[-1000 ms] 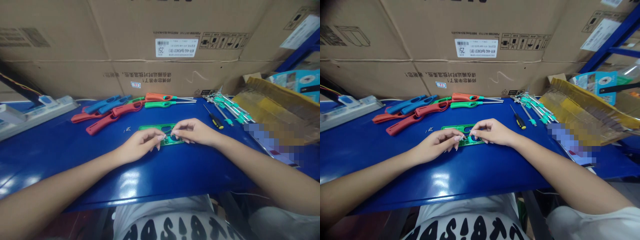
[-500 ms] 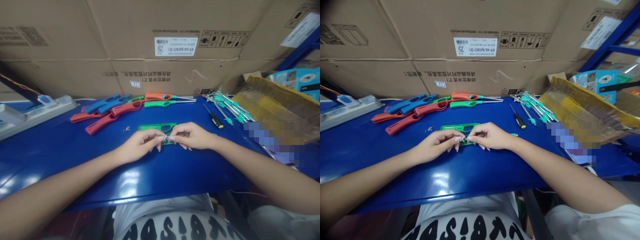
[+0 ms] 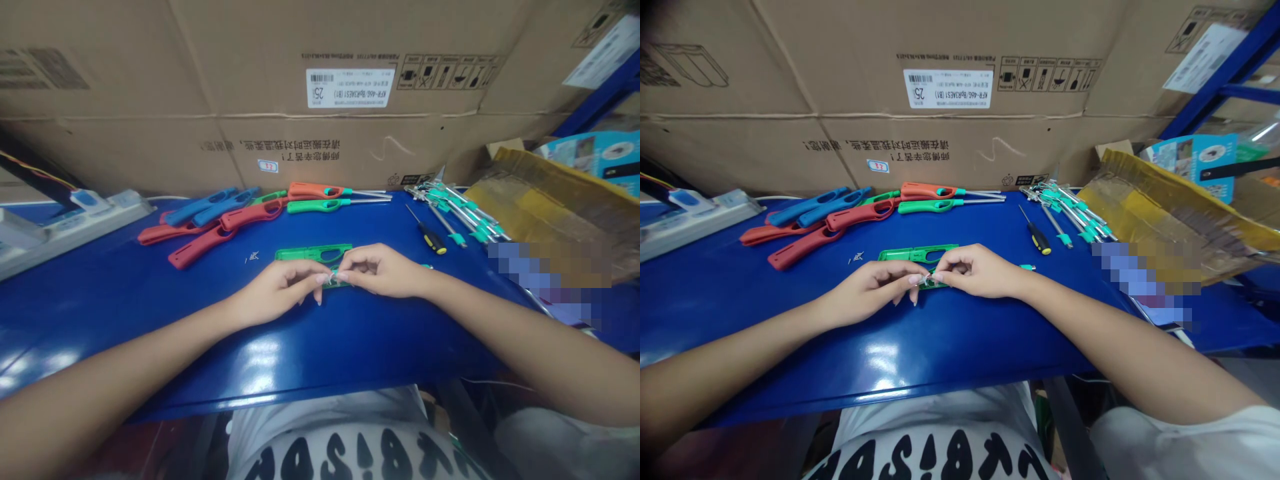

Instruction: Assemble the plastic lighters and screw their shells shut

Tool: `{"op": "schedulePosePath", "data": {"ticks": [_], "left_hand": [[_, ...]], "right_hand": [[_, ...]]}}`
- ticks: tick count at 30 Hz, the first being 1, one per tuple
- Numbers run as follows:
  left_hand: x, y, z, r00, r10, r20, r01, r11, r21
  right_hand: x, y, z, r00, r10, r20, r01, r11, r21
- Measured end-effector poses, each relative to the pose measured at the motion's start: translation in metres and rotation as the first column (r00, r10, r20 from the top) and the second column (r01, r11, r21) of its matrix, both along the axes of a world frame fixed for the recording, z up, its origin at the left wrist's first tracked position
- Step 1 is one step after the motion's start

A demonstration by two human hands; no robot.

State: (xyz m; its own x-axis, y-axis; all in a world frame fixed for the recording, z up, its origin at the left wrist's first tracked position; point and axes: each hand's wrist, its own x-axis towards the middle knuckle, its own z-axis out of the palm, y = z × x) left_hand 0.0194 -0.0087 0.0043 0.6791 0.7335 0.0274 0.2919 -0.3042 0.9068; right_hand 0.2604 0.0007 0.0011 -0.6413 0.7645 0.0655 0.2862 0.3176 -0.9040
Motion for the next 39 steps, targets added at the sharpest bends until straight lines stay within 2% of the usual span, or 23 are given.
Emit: {"op": "schedulePosePath", "data": {"ticks": [12,39], "left_hand": [[-0.0019,0.0016,-0.0026,1.0,-0.021,-0.008,0.021,1.0,-0.003],[0.0011,0.0,0.0014,0.999,-0.014,-0.03,0.014,1.0,-0.002]], "right_hand": [[0.0033,0.0003,-0.001,0.998,0.047,0.052,-0.049,0.998,0.049],[-0.0001,-0.0001,-0.0005,0.998,0.05,0.039,-0.053,0.996,0.077]]}}
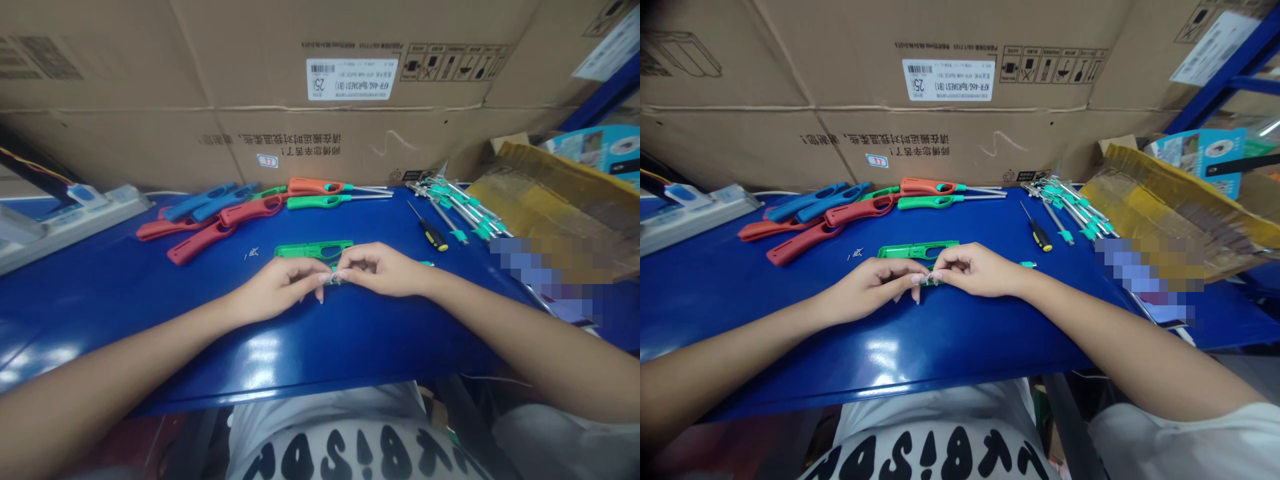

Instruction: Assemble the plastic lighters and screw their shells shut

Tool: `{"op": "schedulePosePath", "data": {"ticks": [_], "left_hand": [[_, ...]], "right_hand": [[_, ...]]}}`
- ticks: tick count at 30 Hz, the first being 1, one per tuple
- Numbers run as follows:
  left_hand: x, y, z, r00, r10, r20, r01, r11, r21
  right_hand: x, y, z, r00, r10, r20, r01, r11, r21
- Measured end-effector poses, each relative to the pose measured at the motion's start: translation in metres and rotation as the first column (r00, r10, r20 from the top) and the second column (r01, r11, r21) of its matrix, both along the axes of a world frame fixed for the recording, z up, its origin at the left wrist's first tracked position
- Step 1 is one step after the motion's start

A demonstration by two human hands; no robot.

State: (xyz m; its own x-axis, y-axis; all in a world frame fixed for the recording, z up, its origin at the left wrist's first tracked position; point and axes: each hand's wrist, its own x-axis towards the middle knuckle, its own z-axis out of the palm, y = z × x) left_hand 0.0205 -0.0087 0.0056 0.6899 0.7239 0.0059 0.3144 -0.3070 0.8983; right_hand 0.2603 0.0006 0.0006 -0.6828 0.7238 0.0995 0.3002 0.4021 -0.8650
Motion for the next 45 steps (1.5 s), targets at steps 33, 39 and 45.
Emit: {"op": "schedulePosePath", "data": {"ticks": [33,39,45], "left_hand": [[0.001,-0.0013,-0.0023,0.999,0.053,0.002,-0.053,0.998,-0.017],[0.0016,-0.0006,-0.0038,0.999,0.054,-0.001,-0.054,0.999,0.007],[0.0022,-0.0014,-0.0042,0.997,0.071,-0.003,-0.071,0.997,-0.023]], "right_hand": [[-0.0023,0.0009,-0.0019,0.996,-0.056,-0.067,0.048,0.993,-0.108],[-0.0027,0.0009,-0.0016,0.997,-0.052,-0.051,0.048,0.995,-0.091],[-0.0022,-0.0001,-0.0008,0.998,-0.043,-0.049,0.039,0.995,-0.092]]}}
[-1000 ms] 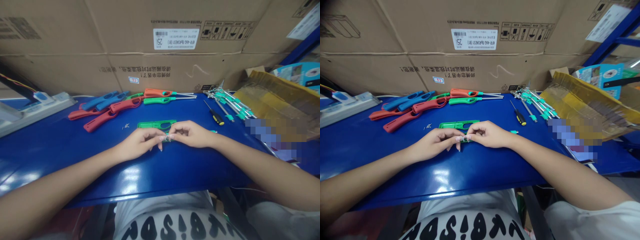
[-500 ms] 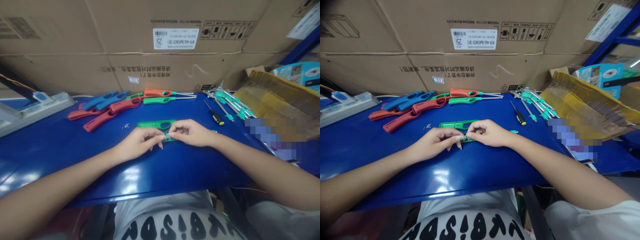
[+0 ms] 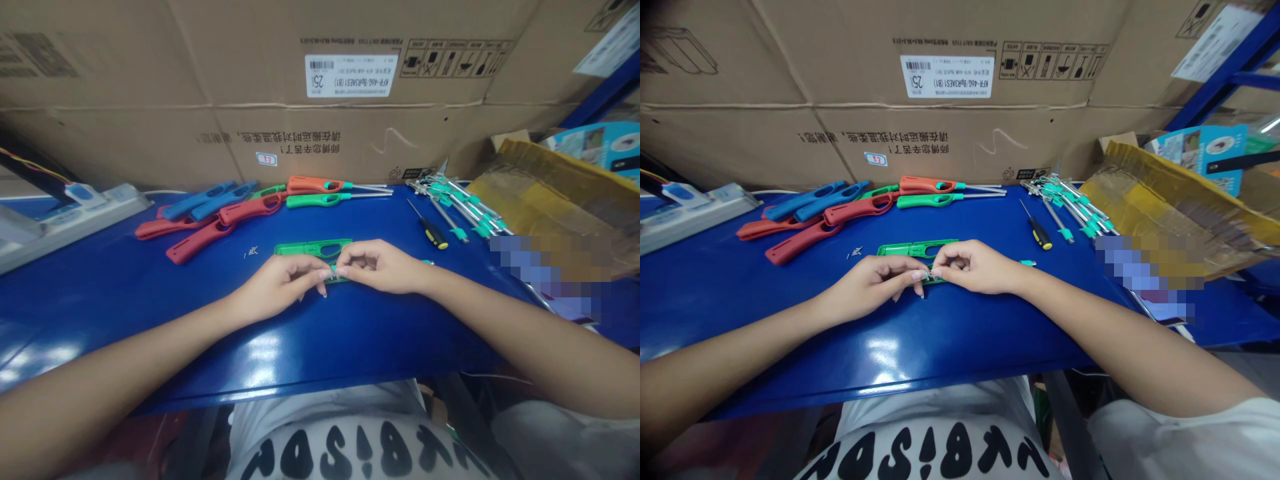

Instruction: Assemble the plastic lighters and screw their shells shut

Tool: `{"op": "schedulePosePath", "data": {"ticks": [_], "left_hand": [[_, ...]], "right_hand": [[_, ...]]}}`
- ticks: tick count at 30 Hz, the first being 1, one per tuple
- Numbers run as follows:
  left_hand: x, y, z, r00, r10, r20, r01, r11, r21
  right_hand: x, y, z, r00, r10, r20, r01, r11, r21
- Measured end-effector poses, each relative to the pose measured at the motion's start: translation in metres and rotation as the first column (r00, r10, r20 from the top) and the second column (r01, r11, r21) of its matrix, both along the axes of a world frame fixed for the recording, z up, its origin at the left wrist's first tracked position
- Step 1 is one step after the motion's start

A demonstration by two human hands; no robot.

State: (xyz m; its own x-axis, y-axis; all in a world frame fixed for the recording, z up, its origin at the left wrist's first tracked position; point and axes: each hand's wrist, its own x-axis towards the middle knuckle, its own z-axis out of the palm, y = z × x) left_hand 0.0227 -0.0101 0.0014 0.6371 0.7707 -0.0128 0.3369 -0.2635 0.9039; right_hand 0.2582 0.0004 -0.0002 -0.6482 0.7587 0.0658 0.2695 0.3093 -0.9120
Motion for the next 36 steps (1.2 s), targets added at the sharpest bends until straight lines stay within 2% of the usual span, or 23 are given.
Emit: {"op": "schedulePosePath", "data": {"ticks": [8,15,26,36], "left_hand": [[0.0012,0.001,0.0015,1.0,0.006,0.017,-0.005,0.999,-0.036],[0.0,-0.0007,0.0015,0.998,0.061,0.005,-0.061,0.998,-0.016],[-0.0013,-0.0008,0.0006,0.997,0.073,0.009,-0.073,0.997,0.032],[0.0015,-0.0018,-0.0002,0.997,0.066,0.042,-0.067,0.997,0.025]], "right_hand": [[-0.0007,-0.0003,-0.0018,1.0,-0.004,-0.01,0.003,1.0,-0.02],[-0.0003,-0.0003,0.0005,0.998,-0.053,-0.021,0.052,0.998,-0.039],[-0.0008,-0.0023,0.0027,0.994,-0.102,-0.027,0.101,0.994,-0.052],[-0.004,-0.002,-0.0051,0.984,-0.159,-0.081,0.158,0.987,-0.02]]}}
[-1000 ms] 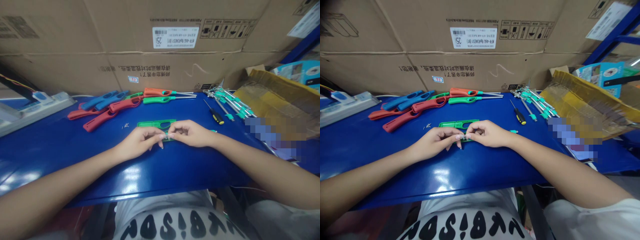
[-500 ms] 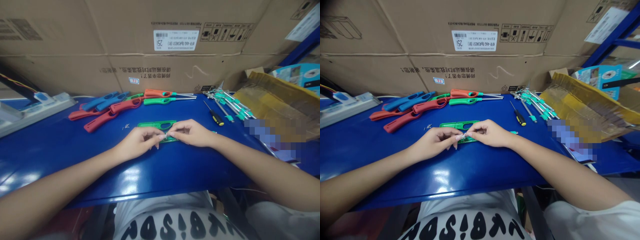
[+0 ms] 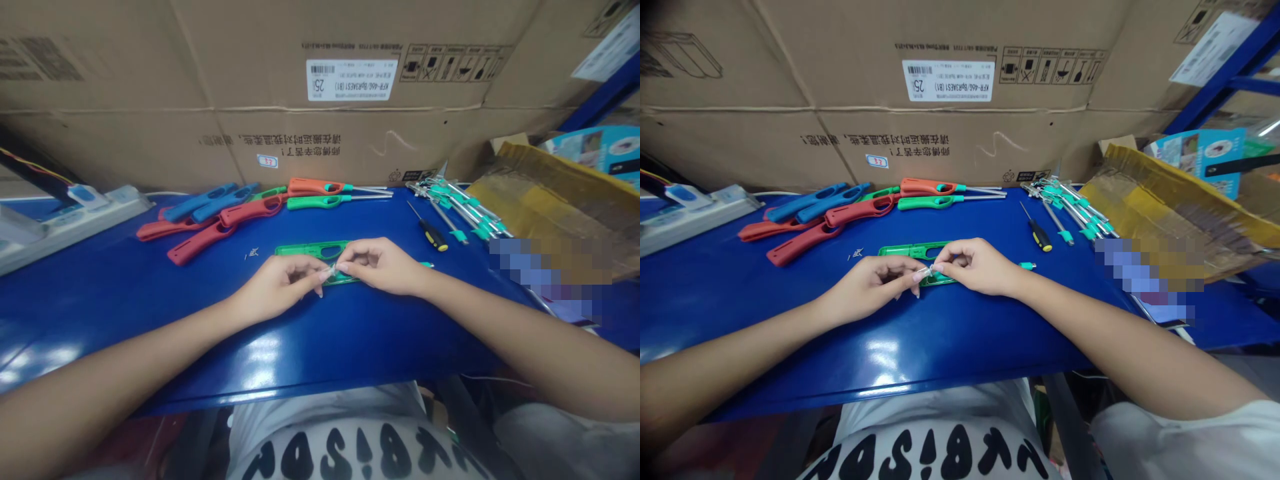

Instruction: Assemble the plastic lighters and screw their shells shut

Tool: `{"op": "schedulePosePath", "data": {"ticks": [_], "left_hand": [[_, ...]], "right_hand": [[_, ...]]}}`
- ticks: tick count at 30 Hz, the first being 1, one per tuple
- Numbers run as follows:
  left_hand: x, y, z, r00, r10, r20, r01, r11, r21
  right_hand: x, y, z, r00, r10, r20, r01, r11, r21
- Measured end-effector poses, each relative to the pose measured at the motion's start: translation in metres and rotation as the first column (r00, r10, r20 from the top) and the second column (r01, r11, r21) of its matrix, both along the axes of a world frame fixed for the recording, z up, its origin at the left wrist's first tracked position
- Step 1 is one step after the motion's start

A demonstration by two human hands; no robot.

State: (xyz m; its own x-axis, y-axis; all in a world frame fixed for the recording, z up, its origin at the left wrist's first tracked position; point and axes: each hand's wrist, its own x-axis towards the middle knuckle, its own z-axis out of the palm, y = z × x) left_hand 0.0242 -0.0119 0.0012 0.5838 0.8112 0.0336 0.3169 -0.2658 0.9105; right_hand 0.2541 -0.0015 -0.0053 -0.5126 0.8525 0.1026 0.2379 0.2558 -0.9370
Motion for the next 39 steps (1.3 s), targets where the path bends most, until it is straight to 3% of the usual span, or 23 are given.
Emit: {"op": "schedulePosePath", "data": {"ticks": [12,21,39], "left_hand": [[0.0026,-0.0002,-0.0023,1.0,0.009,-0.002,-0.009,1.0,-0.014],[0.0005,0.0004,0.0013,0.998,0.063,-0.019,-0.063,0.997,-0.04],[0.0018,-0.0018,-0.0042,0.998,0.06,-0.029,-0.06,0.998,-0.01]], "right_hand": [[-0.0004,0.0,0.0001,1.0,-0.009,0.024,0.009,1.0,0.01],[0.0013,0.0005,0.0055,1.0,-0.021,-0.018,0.017,0.984,-0.179],[-0.0012,-0.0007,0.0079,0.999,-0.036,-0.041,0.027,0.982,-0.189]]}}
